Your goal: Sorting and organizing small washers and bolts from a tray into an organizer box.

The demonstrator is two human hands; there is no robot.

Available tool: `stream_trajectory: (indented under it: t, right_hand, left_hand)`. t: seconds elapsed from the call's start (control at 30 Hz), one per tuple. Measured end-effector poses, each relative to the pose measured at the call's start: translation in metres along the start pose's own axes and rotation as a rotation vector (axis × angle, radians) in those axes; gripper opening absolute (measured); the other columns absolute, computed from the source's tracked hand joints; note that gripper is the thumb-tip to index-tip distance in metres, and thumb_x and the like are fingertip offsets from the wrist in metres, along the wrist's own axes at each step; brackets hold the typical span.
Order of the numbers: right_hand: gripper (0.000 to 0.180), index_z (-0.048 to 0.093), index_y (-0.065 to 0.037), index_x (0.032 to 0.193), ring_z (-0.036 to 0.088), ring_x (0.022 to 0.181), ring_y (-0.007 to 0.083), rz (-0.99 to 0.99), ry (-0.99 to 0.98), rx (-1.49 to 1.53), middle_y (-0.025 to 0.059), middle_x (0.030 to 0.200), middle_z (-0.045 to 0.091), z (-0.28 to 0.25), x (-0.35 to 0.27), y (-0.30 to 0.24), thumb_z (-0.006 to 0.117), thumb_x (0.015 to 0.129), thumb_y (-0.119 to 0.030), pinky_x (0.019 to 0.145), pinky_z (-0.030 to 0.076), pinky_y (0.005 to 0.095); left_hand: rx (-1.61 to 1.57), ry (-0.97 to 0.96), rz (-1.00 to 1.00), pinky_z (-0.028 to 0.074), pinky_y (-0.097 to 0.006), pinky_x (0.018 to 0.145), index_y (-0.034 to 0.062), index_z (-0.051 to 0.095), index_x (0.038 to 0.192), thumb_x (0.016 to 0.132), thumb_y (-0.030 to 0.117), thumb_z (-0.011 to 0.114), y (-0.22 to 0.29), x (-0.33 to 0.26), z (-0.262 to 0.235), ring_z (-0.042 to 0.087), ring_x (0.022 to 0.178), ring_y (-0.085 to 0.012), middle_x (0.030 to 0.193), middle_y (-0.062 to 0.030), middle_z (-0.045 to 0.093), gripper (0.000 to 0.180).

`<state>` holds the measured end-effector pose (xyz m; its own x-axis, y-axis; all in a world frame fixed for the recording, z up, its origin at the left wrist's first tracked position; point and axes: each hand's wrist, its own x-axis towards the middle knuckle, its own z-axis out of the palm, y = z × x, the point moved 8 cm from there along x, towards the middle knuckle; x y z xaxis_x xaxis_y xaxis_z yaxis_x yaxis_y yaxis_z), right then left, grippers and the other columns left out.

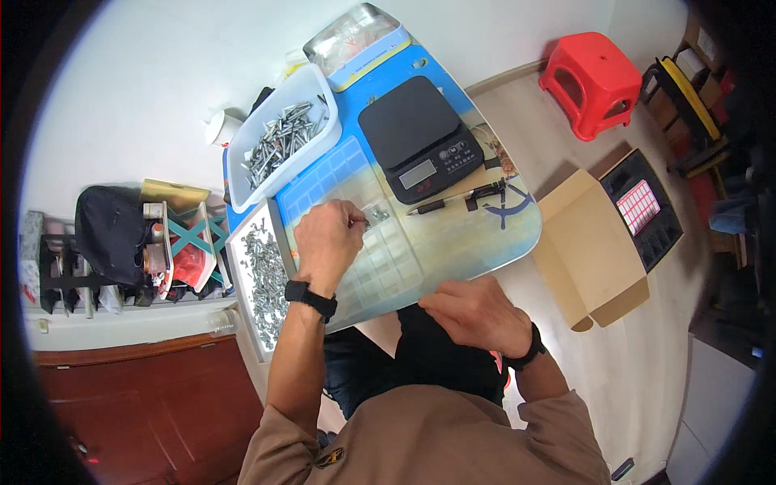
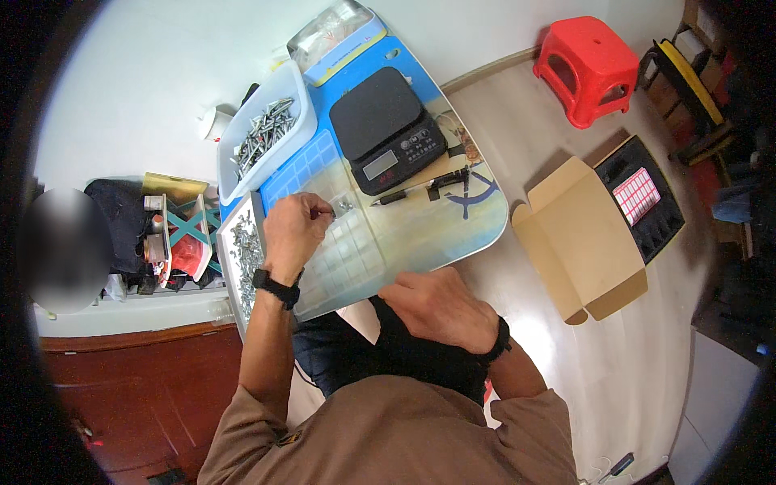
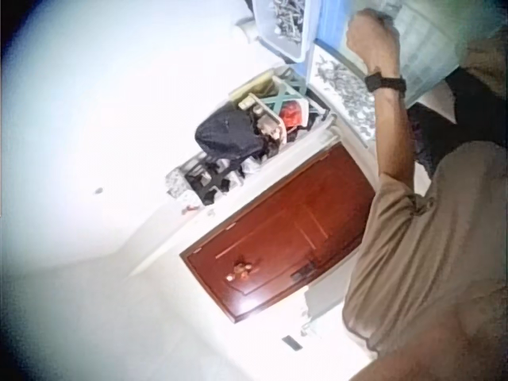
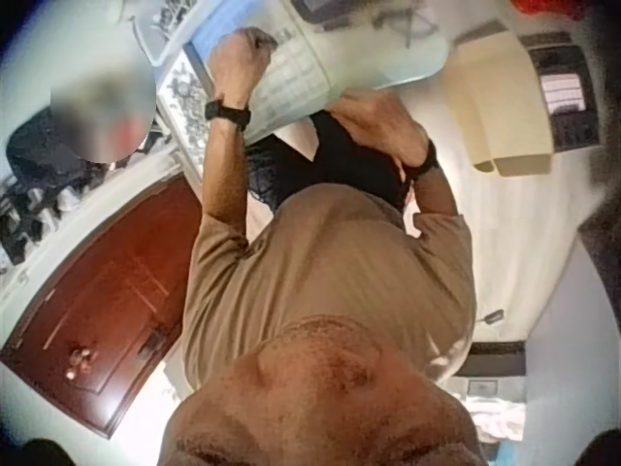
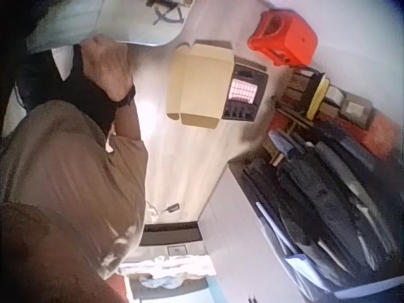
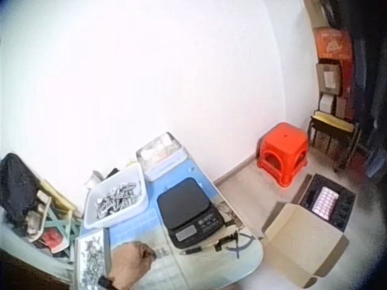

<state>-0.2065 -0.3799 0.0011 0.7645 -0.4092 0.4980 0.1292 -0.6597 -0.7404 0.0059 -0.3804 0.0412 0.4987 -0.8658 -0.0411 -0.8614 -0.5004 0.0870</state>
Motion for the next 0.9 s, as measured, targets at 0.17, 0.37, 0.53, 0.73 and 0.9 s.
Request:
stream_trajectory:
  t: [0.17, 0.37, 0.53, 0.73, 0.9]
  right_hand:
    - [0.017, 0.067, -0.006, 0.093, 0.064, 0.063, 0.0285, 0.006, -0.010, -0.009, 0.0081, 0.076, 0.061, 0.002, 0.001, -0.001, 0.073, 0.077, -0.002, 0.052, 0.048, 0.0375]
    - [0.020, 0.067, -0.005, 0.095, 0.064, 0.064, 0.0274, 0.007, -0.037, -0.027, 0.0074, 0.078, 0.062, 0.003, 0.000, -0.001, 0.071, 0.076, 0.001, 0.053, 0.048, 0.0362]
    - [0.023, 0.068, -0.005, 0.097, 0.064, 0.065, 0.0271, 0.007, -0.014, -0.028, 0.0076, 0.080, 0.064, 0.002, 0.000, -0.001, 0.071, 0.075, 0.002, 0.054, 0.048, 0.0355]
    - [0.024, 0.068, -0.005, 0.099, 0.065, 0.065, 0.0262, 0.026, -0.027, -0.025, 0.0073, 0.083, 0.066, 0.005, -0.003, 0.001, 0.072, 0.076, 0.002, 0.054, 0.048, 0.0352]
    - [0.025, 0.068, -0.005, 0.100, 0.065, 0.066, 0.0261, 0.041, -0.036, -0.017, 0.0066, 0.088, 0.067, 0.006, -0.002, 0.003, 0.072, 0.076, 0.002, 0.054, 0.048, 0.0351]
  left_hand:
    - [-0.016, -0.019, -0.031, 0.054, -0.040, 0.070, 0.0114, 0.077, 0.083, 0.074, 0.011, 0.075, -0.003, -0.001, 0.000, 0.070, 0.075, -0.0310, 0.077, -0.0101, 0.073, 0.009]
    - [-0.010, 0.030, 0.086, 0.054, -0.039, 0.068, 0.0127, 0.078, 0.084, 0.075, 0.012, 0.075, -0.004, 0.001, 0.000, 0.070, 0.075, -0.0293, 0.077, -0.0083, 0.073, 0.010]
    - [-0.188, 0.053, 0.042, 0.053, -0.032, 0.066, 0.0086, 0.078, 0.085, 0.077, 0.011, 0.076, -0.010, 0.003, 0.005, 0.071, 0.070, -0.0227, 0.079, -0.0081, 0.074, 0.009]
    - [-0.259, -0.003, -0.035, 0.052, -0.030, 0.064, 0.0066, 0.078, 0.084, 0.078, 0.011, 0.076, -0.020, 0.006, 0.013, 0.069, 0.065, -0.0186, 0.074, -0.0078, 0.073, 0.008]
    - [-0.143, 0.076, 0.093, 0.052, -0.032, 0.063, 0.0093, 0.079, 0.087, 0.079, 0.012, 0.076, -0.007, 0.001, 0.003, 0.070, 0.066, -0.0226, 0.076, -0.0079, 0.073, 0.009]
